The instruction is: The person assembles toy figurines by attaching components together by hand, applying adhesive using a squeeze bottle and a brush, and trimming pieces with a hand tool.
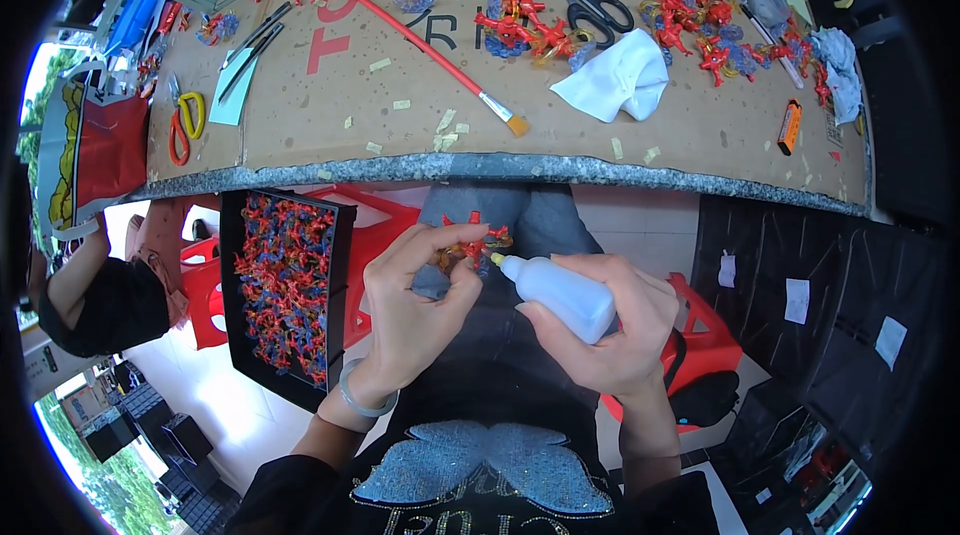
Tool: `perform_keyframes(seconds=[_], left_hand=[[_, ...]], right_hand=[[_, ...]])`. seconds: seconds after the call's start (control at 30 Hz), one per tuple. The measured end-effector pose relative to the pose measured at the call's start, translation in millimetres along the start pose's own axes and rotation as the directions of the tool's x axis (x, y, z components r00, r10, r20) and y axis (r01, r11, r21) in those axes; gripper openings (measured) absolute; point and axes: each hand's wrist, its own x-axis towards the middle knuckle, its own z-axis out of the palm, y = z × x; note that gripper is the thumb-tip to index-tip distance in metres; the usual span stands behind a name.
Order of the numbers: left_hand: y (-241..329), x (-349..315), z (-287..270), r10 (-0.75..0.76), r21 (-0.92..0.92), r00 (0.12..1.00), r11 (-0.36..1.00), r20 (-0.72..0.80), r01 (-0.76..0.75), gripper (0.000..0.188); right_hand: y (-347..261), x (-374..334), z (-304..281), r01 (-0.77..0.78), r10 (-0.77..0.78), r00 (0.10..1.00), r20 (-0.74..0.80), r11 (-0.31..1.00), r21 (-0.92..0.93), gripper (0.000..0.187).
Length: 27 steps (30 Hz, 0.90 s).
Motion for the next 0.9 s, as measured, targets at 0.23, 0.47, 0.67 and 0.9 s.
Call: perform_keyframes(seconds=[0.23, 0.47, 0.67, 0.9], left_hand=[[-6, 0, 0, 0.059, -0.015, 0.998, 0.998, -0.022, -0.06, 0.037], [-6, 1, 3, -0.087, -0.16, 0.991, 0.985, -0.107, 0.069, 0.051], [-14, 1, -4, -0.086, -0.244, 0.995, 0.965, 0.047, 0.094, 0.048], [-18, 8, -8, -0.187, -0.581, 0.966, 0.772, 0.181, 0.259, 0.04]], right_hand=[[3, -2, 0, -0.017, 0.017, 1.0, -0.006, 1.0, 0.009, 0.034], [13, 0, 2, -0.01, 0.013, 0.999, -0.032, 0.996, 0.091, 0.036], [13, 0, -2, -0.077, 0.077, 0.997, 0.006, 0.98, 0.184, 0.036], [41, -4, -16, -0.118, 0.306, 0.928, -0.214, 0.784, 0.61, 0.05]])
